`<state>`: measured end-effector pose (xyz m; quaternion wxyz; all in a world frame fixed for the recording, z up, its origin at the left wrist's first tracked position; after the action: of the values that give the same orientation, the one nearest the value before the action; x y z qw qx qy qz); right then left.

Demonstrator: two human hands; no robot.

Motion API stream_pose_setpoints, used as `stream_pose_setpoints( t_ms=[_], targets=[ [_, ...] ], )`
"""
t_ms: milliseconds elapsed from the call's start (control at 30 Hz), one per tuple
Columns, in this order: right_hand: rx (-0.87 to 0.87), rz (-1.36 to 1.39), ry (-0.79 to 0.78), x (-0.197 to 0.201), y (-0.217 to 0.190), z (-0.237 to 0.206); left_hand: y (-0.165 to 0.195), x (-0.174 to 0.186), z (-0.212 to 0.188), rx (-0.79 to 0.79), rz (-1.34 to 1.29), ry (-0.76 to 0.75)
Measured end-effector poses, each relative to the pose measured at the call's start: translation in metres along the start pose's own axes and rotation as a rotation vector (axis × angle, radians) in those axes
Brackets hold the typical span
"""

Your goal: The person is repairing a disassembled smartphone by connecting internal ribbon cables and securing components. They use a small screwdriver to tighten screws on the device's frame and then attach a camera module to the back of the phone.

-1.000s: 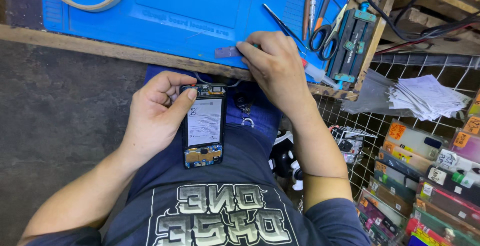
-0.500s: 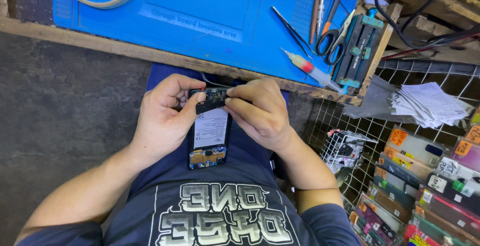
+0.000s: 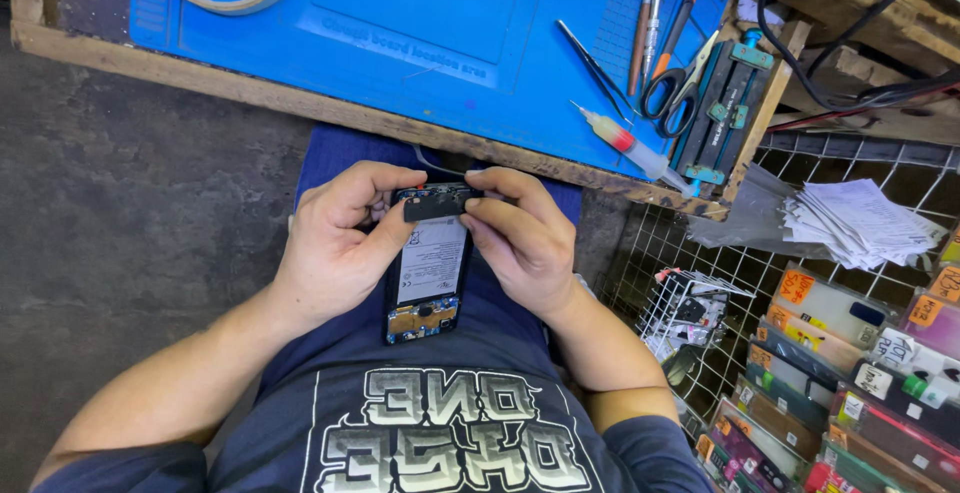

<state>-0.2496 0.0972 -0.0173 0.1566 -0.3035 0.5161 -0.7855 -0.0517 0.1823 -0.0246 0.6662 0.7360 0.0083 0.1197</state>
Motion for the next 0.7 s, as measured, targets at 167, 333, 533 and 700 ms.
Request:
stream_pose_setpoints(
  t_ms=[167, 333, 533, 700],
  targets=[
    [-0.079, 0.063, 0.007, 0.003, 0.000, -0.001, 0.003, 0.004, 0.001, -0.016, 0.060, -0.028],
    [-0.069, 0.079, -0.121, 0.017, 0.001, 0.008, 0.005, 0.008, 0.003, -0.082, 0.055, -0.069],
    [-0.076, 0.144, -0.134, 0.018, 0.005, 0.010, 0.007, 0.010, 0.001, -0.104, 0.089, -0.069],
    [-0.008, 0.076, -0.142, 0.020, 0.008, 0.009, 0.010, 0.013, 0.002, -0.108, 0.105, -0.083]
  ],
)
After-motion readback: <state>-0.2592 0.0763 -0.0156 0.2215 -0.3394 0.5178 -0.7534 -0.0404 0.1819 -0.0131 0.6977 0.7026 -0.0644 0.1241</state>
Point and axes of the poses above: each hand's wrist, its own z-axis towards the middle knuckle, its own x-axis out of the back of the hand, y = z × x, the point moved 1 cm from there along z, towards the middle knuckle, and after that the axes turned 10 degrees about z, right-handed, at the moved point
